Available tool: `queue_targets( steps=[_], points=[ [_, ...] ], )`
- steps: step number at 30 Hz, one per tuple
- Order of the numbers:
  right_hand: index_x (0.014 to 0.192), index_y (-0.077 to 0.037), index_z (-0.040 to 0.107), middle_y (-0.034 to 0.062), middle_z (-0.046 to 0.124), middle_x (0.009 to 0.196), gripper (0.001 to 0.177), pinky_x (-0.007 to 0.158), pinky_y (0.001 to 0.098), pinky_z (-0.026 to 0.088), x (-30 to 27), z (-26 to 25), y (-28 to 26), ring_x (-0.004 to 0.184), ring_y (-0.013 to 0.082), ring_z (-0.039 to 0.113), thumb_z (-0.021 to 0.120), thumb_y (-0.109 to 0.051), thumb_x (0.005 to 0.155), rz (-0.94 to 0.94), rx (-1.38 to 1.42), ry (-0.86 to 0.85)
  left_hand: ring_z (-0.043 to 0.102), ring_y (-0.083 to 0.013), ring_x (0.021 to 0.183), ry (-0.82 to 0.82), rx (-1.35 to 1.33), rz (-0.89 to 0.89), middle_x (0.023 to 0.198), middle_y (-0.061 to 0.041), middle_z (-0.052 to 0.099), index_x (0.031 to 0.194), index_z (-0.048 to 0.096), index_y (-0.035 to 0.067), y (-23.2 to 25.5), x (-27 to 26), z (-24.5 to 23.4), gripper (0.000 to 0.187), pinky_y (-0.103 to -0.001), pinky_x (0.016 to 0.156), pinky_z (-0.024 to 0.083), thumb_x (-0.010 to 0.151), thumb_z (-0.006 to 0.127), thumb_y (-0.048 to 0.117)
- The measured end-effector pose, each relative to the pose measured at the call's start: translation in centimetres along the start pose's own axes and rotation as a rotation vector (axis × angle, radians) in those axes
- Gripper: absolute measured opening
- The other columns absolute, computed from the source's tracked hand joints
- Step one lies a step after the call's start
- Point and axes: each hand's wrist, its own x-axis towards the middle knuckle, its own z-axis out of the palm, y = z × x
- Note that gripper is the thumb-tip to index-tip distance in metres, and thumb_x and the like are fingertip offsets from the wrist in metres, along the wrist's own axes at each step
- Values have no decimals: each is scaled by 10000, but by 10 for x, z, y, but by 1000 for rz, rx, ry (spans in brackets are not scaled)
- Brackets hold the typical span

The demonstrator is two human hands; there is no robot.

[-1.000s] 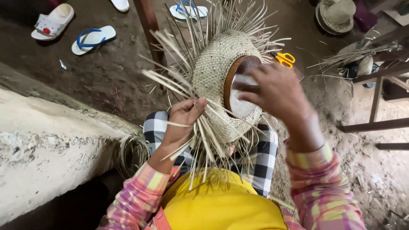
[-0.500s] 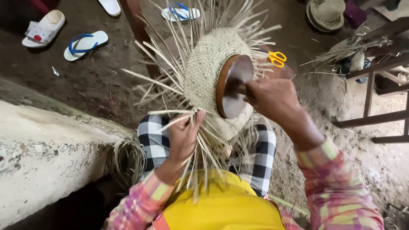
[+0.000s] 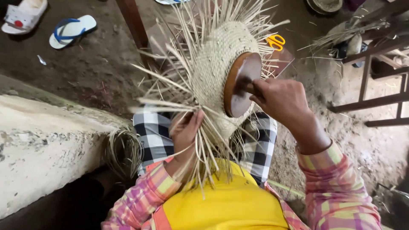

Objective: Weaving straw fibers to create or finish the brim of a hat using a wooden form.

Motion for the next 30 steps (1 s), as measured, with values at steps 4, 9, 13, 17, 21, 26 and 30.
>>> queue_targets(
  steps=[4,9,13,17,21,26,30],
  points=[
    [961,-296,681,-30,631,789,273,689,401,498,17,-10,-10,775,259,665,710,-547,857,7,-23,-63,703,-374,957,-39,-571,-43,953,-322,714,955,642,-225,-56,26,-30,113,-494,1038,593,897,682,-136],
    [970,-279,737,9,668,923,137,793,386,482,40,-45,-53,850,264,644,742,-411,1007,-171,194,373,669,-130,623,144,-193,-106,746,-191,754,869,747,-103,-5,18,3,194,-314,628,608,828,860,49],
    [997,-191,732,63,725,981,102,757,412,559,41,-63,-101,880,344,720,745,-138,910,-241,839,233,716,-157,783,17,-73,-157,881,-159,785,1008,783,-20,48,1,14,225,-347,729,614,883,821,164],
    [989,-118,759,121,749,927,102,722,395,603,30,-61,-114,829,325,755,742,-53,912,-202,1043,213,746,-234,978,-66,36,176,972,-216,779,982,773,-49,27,0,-6,140,-401,928,611,890,808,51],
    [1004,-100,765,162,757,946,94,791,393,615,11,-34,-128,892,335,757,688,-100,950,-203,1202,219,747,-241,983,-78,109,217,985,-220,774,1002,760,-51,-6,8,-15,139,-392,929,614,893,791,29],
    [919,-47,761,153,759,937,35,764,429,609,-2,10,-135,849,351,748,727,-51,912,-201,1244,337,749,-261,1000,-90,326,352,1024,-231,758,1062,722,-58,-36,14,-24,164,-365,933,623,901,742,-36],
    [998,-78,779,145,755,992,182,834,399,599,7,-25,-116,909,308,737,724,37,869,-130,1313,403,751,-271,1009,-96,441,421,1044,-236,750,1093,702,-61,-31,15,-25,188,-352,934,627,906,718,-69]
  ],
)
